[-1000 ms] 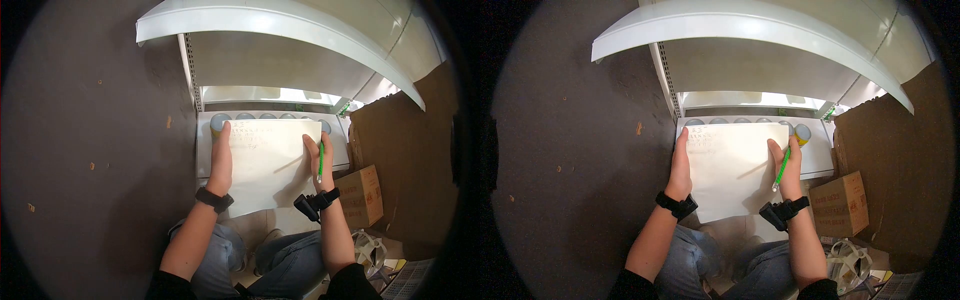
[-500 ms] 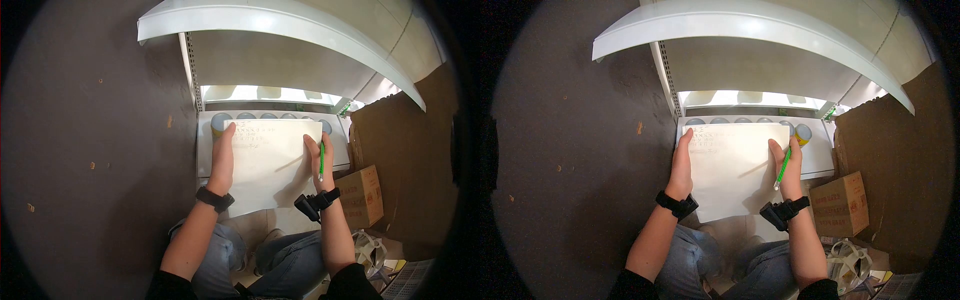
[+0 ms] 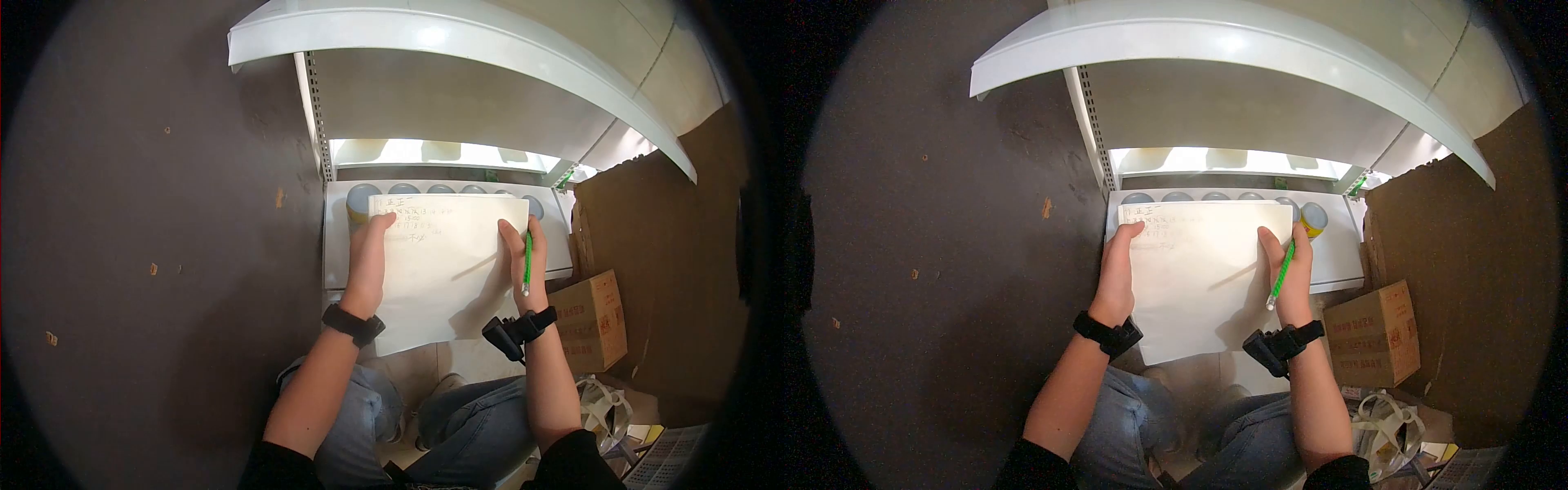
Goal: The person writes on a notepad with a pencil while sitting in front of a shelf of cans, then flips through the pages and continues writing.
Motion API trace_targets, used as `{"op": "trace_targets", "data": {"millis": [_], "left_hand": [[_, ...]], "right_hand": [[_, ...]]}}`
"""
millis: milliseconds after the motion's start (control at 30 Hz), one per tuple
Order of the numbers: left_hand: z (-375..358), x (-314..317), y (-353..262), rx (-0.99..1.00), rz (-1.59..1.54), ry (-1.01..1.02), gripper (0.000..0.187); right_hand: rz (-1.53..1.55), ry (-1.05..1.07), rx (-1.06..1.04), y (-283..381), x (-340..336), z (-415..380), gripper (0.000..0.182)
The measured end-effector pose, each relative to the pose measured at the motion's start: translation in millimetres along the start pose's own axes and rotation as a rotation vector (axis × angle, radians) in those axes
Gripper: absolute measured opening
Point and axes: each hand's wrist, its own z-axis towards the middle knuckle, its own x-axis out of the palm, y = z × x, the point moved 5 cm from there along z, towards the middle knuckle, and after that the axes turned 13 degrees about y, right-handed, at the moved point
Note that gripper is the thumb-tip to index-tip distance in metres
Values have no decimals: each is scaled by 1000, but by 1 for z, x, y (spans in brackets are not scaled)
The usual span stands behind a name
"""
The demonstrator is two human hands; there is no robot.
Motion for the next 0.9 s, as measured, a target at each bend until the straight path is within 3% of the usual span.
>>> {"op": "trace_targets", "data": {"millis": [367, 900], "left_hand": [[1, -4, 2, 46, 57, -54, 25], [1, 10, -4, 31, -106, 0, 52]], "right_hand": [[-23, -6, -17, -4, -3, 2, 31], [-23, -15, 6, -3, -3, 1, 30]]}}
